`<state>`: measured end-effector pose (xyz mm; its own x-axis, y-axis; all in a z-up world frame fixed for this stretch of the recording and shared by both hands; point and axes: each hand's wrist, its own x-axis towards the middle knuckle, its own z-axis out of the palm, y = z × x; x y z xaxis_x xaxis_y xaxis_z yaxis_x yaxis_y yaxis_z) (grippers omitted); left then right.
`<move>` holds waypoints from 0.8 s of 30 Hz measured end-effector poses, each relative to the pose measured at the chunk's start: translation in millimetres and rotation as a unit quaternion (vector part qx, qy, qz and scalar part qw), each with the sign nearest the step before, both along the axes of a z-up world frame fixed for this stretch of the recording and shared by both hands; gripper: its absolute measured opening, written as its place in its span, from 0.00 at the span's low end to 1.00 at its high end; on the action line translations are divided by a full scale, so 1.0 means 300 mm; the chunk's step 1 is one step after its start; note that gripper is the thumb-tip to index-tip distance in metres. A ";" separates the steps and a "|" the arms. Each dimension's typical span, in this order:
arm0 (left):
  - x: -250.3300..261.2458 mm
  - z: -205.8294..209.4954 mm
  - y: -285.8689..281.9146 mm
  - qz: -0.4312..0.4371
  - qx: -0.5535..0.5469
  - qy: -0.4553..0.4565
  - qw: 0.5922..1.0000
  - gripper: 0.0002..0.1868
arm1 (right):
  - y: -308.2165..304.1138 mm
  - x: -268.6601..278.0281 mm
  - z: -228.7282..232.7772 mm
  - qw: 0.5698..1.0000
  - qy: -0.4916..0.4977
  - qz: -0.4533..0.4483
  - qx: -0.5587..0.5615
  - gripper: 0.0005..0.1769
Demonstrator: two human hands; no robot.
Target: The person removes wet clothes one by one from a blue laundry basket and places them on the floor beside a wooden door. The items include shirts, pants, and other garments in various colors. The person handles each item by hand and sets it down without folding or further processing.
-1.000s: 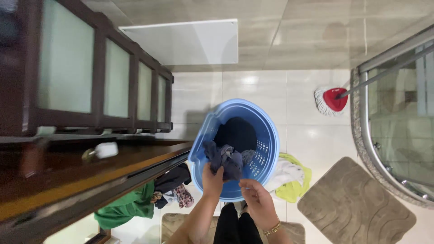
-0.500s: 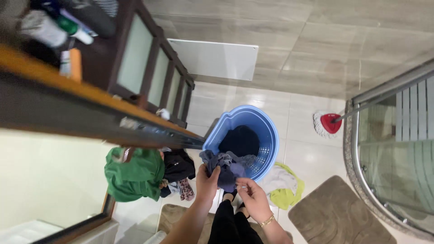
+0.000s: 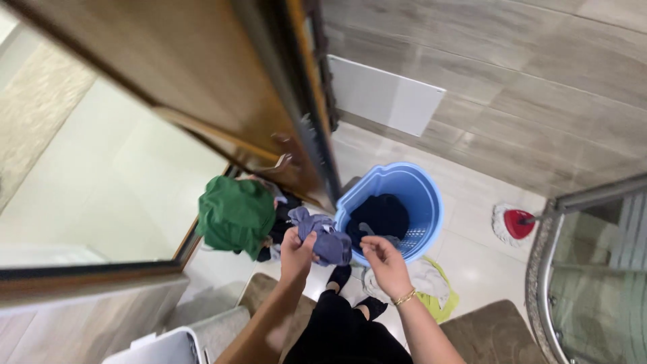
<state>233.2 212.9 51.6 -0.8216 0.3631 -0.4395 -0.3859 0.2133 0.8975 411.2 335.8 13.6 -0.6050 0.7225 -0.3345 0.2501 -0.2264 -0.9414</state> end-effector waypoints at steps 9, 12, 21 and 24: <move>-0.207 -0.072 -0.256 0.084 0.016 0.039 0.996 0.09 | -0.109 -0.125 0.076 0.999 -0.015 0.052 0.007 0.16; -0.303 -0.110 -0.330 0.111 0.024 0.035 0.993 0.08 | -0.159 -0.176 0.080 0.998 -0.015 0.065 -0.007 0.16; -0.593 -0.065 -0.536 0.139 0.041 0.024 0.989 0.10 | -0.356 -0.415 0.147 0.996 -0.021 0.085 0.003 0.17; -0.732 -0.099 -0.580 0.174 0.034 -0.005 0.984 0.10 | -0.411 -0.487 0.178 0.997 0.001 0.083 0.009 0.18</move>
<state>13.6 38.8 21.8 -0.8968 0.0886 -0.4335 -0.4347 0.0059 0.9006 265.1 212.4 66.9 -0.7168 0.6189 -0.3212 0.2808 -0.1653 -0.9454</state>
